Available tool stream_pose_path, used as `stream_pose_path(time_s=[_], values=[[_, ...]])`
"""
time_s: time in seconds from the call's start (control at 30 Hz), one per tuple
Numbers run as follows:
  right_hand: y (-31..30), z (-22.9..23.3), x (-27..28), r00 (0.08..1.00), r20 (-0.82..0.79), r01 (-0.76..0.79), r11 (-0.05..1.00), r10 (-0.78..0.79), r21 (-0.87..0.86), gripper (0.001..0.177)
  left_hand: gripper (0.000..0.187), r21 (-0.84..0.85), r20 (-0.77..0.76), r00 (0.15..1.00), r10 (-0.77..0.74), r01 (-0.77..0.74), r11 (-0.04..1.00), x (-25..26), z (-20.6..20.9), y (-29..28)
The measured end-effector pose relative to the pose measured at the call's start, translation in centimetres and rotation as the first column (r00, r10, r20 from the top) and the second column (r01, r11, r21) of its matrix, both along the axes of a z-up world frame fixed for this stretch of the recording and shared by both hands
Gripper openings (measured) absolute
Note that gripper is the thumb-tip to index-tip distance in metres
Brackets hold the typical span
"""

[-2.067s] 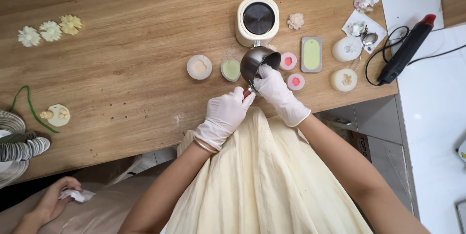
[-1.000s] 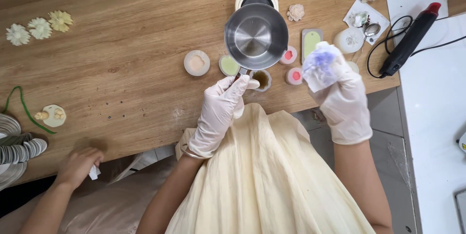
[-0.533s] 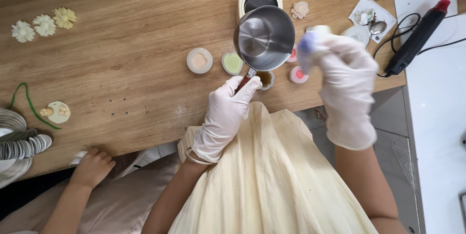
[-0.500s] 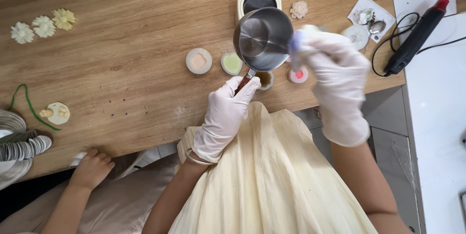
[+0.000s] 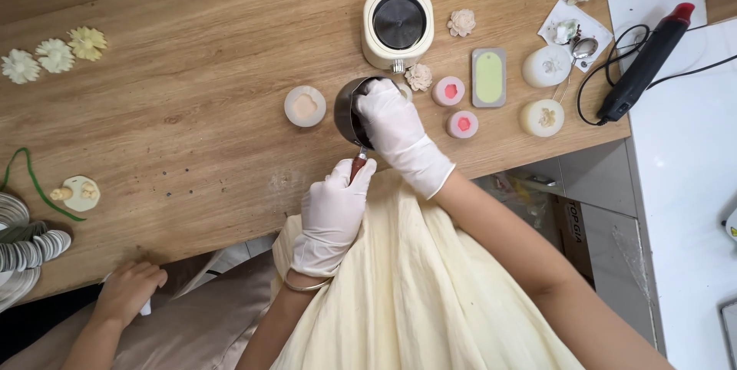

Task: Making decorative candles by removing them from molds and assembling parts.

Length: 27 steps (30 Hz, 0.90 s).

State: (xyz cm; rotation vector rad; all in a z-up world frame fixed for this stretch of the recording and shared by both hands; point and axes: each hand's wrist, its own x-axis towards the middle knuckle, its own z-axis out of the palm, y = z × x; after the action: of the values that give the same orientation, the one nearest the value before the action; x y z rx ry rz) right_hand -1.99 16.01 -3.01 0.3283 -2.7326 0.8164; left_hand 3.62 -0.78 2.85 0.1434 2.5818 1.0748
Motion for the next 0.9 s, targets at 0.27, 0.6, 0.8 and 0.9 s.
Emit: stream_pose_path(time_s=[0.27, 0.6, 0.8, 0.9], values=[[1.8, 1.2, -0.2, 0.664, 0.7, 0.448, 0.608, 0.265, -0.655, 0.012, 0.036, -0.237, -0.145, 0.989, -0.015, -0.02, 0.971, -1.0, -1.2, -1.0], [15.3, -6.6, -11.9, 0.925, 0.378, 0.367, 0.326, -0.03, -0.871, 0.009, 0.031, -0.098, 0.214, 0.861, 0.461, -0.451, 0.887, -2.2, 1.1, -5.7], [12.3, 0.2, -11.0, 0.905, 0.284, 0.342, -0.143, 0.317, -0.929, 0.022, 0.029, -0.045, 0.329, 0.784, 0.526, -0.543, 0.838, -1.9, 2.5, -4.2], [10.7, 3.1, -8.4, 0.906, 0.16, 0.25, -0.188, 0.393, -0.95, 0.026, 0.03, 0.312, 0.44, 0.754, 0.487, -0.637, 0.705, -1.2, -1.3, -4.0]])
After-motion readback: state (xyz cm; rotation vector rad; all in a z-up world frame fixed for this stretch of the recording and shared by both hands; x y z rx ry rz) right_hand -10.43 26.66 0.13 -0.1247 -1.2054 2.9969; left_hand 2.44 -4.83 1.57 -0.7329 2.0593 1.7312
